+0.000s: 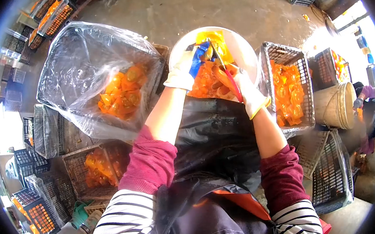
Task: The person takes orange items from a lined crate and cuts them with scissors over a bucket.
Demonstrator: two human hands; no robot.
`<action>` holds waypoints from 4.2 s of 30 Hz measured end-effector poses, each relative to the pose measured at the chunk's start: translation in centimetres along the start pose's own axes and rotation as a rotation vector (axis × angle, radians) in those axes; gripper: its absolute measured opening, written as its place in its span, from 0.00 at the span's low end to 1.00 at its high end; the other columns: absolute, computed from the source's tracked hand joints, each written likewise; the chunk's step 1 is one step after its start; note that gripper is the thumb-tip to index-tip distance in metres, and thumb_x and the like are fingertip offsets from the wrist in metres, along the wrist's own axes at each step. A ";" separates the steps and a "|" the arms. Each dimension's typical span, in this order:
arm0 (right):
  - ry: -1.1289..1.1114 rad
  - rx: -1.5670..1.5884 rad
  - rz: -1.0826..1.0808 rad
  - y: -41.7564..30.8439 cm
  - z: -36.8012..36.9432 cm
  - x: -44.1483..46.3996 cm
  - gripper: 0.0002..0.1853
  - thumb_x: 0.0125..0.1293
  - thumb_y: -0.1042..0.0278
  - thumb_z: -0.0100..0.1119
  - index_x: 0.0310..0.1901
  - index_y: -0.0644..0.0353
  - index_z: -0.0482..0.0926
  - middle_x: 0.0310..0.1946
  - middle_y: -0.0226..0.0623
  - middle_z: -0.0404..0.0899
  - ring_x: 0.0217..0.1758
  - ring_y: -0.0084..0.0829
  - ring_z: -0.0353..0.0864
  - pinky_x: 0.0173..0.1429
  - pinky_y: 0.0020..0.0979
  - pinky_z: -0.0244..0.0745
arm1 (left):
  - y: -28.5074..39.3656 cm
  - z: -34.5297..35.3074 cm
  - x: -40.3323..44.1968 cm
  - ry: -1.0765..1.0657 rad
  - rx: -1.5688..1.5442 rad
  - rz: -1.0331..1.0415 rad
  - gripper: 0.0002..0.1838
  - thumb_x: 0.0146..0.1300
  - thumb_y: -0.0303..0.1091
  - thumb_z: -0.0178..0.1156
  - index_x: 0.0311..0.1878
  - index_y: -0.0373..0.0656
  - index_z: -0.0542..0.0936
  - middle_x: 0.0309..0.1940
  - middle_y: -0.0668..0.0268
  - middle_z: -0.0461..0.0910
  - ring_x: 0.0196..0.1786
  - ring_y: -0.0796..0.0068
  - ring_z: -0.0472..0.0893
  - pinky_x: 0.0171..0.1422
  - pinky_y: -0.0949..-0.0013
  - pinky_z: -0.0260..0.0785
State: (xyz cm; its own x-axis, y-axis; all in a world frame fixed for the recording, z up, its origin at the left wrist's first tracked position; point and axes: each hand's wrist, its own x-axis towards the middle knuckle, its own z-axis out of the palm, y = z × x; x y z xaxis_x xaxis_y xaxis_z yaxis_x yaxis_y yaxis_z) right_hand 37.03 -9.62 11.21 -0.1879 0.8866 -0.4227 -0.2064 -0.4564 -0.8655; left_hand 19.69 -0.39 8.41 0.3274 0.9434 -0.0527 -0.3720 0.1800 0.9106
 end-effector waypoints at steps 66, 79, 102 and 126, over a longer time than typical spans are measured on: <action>0.292 0.189 -0.312 -2.2 -0.4 3.1 0.23 0.69 0.55 0.52 0.55 0.67 0.68 0.56 0.51 0.70 0.54 0.49 0.76 0.54 0.43 0.77 | -2.1 -26.9 -2.4 0.241 1.705 -0.600 0.39 0.54 0.50 0.66 0.69 0.54 0.63 0.64 0.54 0.69 0.65 0.52 0.69 0.67 0.52 0.62; 0.151 0.044 -0.263 -0.9 -0.5 0.6 0.24 0.71 0.50 0.49 0.57 0.63 0.71 0.50 0.47 0.78 0.53 0.40 0.79 0.61 0.36 0.72 | 0.1 -23.5 -6.4 0.618 -0.222 0.040 0.24 0.65 0.49 0.59 0.53 0.39 0.76 0.45 0.63 0.80 0.46 0.73 0.79 0.53 0.71 0.70; -0.045 -0.364 -0.071 3.1 -1.3 1.5 0.19 0.65 0.63 0.59 0.56 0.60 0.75 0.40 0.40 0.81 0.39 0.27 0.80 0.41 0.26 0.74 | 0.6 -2.0 0.0 0.131 0.460 0.075 0.20 0.69 0.46 0.53 0.53 0.38 0.77 0.45 0.59 0.82 0.47 0.68 0.80 0.51 0.69 0.72; 0.297 -0.654 -0.261 2.7 -0.3 1.1 0.16 0.67 0.57 0.53 0.52 0.56 0.77 0.36 0.35 0.80 0.36 0.25 0.76 0.43 0.27 0.69 | -1.4 -1.3 -0.5 0.050 0.167 -0.047 0.19 0.60 0.27 0.60 0.55 0.35 0.76 0.47 0.59 0.80 0.47 0.69 0.79 0.49 0.71 0.75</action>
State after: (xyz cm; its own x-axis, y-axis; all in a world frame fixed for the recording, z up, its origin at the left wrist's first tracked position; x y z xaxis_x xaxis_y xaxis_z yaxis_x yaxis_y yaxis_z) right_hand 36.57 -9.81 8.34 0.0742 0.9848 -0.1569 0.4190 -0.1735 -0.8913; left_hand 18.98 -0.73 6.61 0.2955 0.9486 -0.1130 -0.2065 0.1789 0.9619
